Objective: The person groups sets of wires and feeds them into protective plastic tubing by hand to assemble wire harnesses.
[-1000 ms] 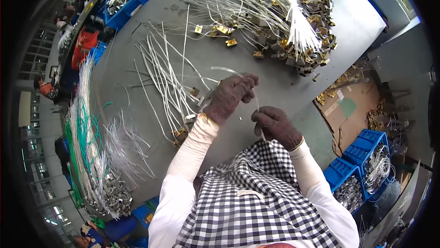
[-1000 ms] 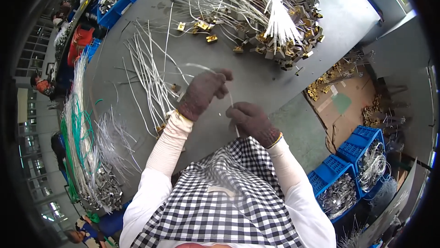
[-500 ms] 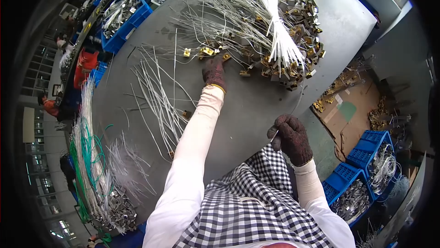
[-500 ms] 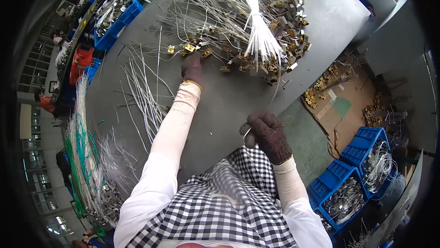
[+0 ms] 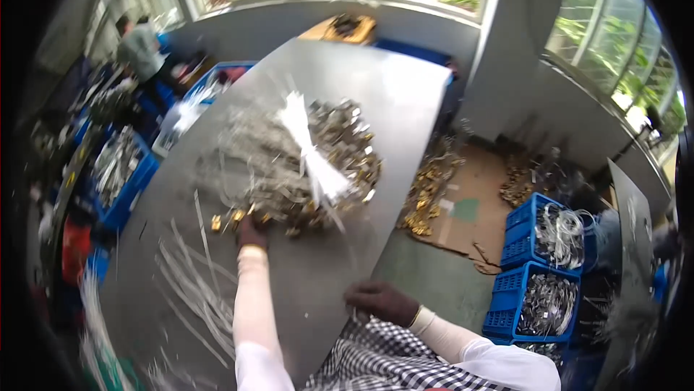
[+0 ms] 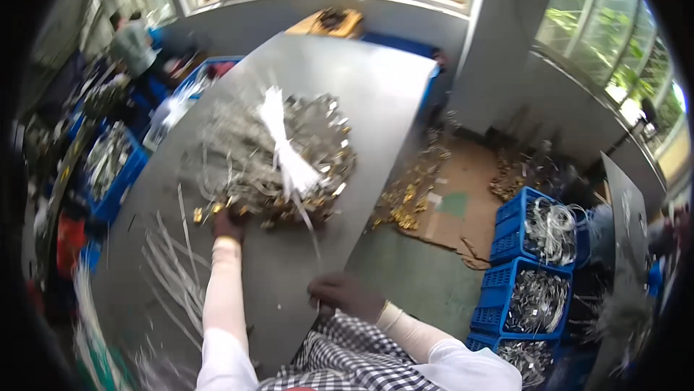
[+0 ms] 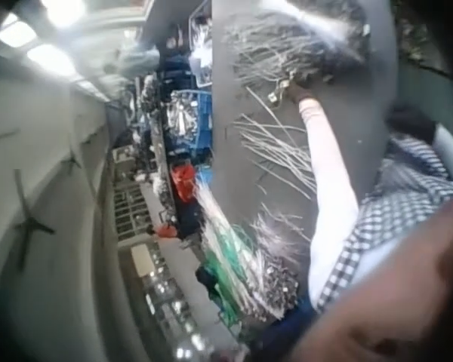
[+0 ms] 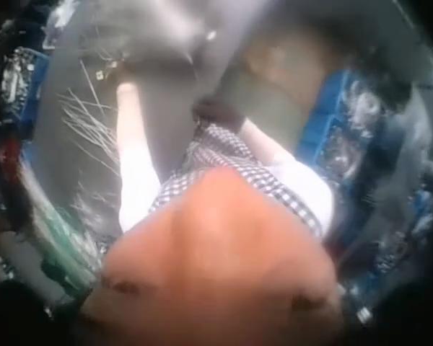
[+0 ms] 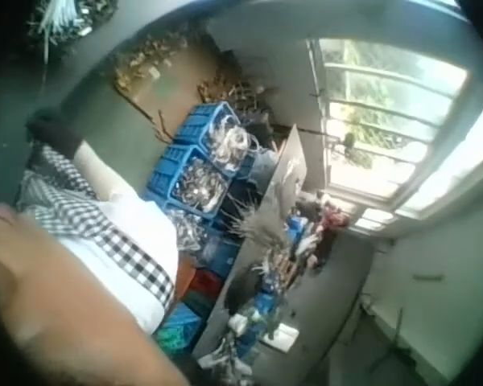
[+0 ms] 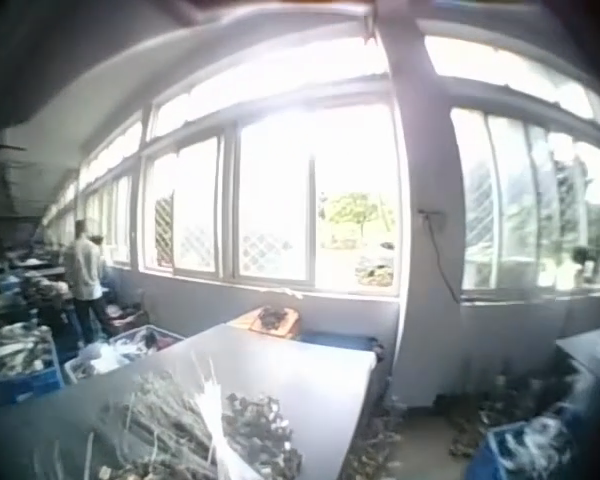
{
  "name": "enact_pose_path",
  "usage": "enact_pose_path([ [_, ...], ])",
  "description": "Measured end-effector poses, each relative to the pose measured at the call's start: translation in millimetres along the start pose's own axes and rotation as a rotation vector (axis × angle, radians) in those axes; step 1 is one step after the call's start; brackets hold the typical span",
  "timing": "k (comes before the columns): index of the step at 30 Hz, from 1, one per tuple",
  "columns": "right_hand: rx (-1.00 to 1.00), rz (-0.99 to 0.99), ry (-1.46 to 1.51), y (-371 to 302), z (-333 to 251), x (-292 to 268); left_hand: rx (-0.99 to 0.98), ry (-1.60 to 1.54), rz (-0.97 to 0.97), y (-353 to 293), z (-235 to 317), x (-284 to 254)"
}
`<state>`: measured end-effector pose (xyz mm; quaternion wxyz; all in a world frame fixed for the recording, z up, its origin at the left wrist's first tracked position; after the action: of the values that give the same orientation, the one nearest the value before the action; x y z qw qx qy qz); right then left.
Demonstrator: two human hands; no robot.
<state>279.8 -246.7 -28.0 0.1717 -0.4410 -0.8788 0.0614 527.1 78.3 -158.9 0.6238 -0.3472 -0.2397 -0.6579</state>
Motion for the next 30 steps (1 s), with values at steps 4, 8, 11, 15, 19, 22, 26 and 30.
enact_pose_path([
  [4,0.092,0.008,0.239,-11,7,-6,0.029,1.445,0.208,-15,-11,62],
  [8,0.098,-0.031,0.224,-5,-16,8,0.093,1.646,0.198,-16,6,73],
  [11,0.101,-0.022,0.183,-2,-20,13,0.152,1.253,0.095,-8,6,52],
  [15,0.091,-0.072,0.232,8,-1,24,0.394,1.501,0.244,-12,10,-29],
  [19,0.060,0.032,0.205,3,-3,12,0.245,0.465,0.190,-77,-18,102],
  [22,-0.040,-0.004,0.337,2,-2,23,0.167,0.641,0.087,-160,-25,155],
  [26,-0.047,-0.020,0.345,-2,-8,35,0.152,0.992,-0.081,-256,-28,176],
  [30,0.035,-0.011,0.231,-2,-16,60,0.166,1.470,-0.411,-333,-25,217],
])
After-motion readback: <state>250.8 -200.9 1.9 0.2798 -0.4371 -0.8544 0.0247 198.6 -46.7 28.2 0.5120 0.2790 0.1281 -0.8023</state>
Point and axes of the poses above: each hand's wrist, its own y-axis towards the middle knuckle, its own x-axis out of the palm, z = x × y, the point moved 6 cm from there along y, towards the middle knuckle, and after that the axes turned 10 degrees about -z, right-handed, at the moved point
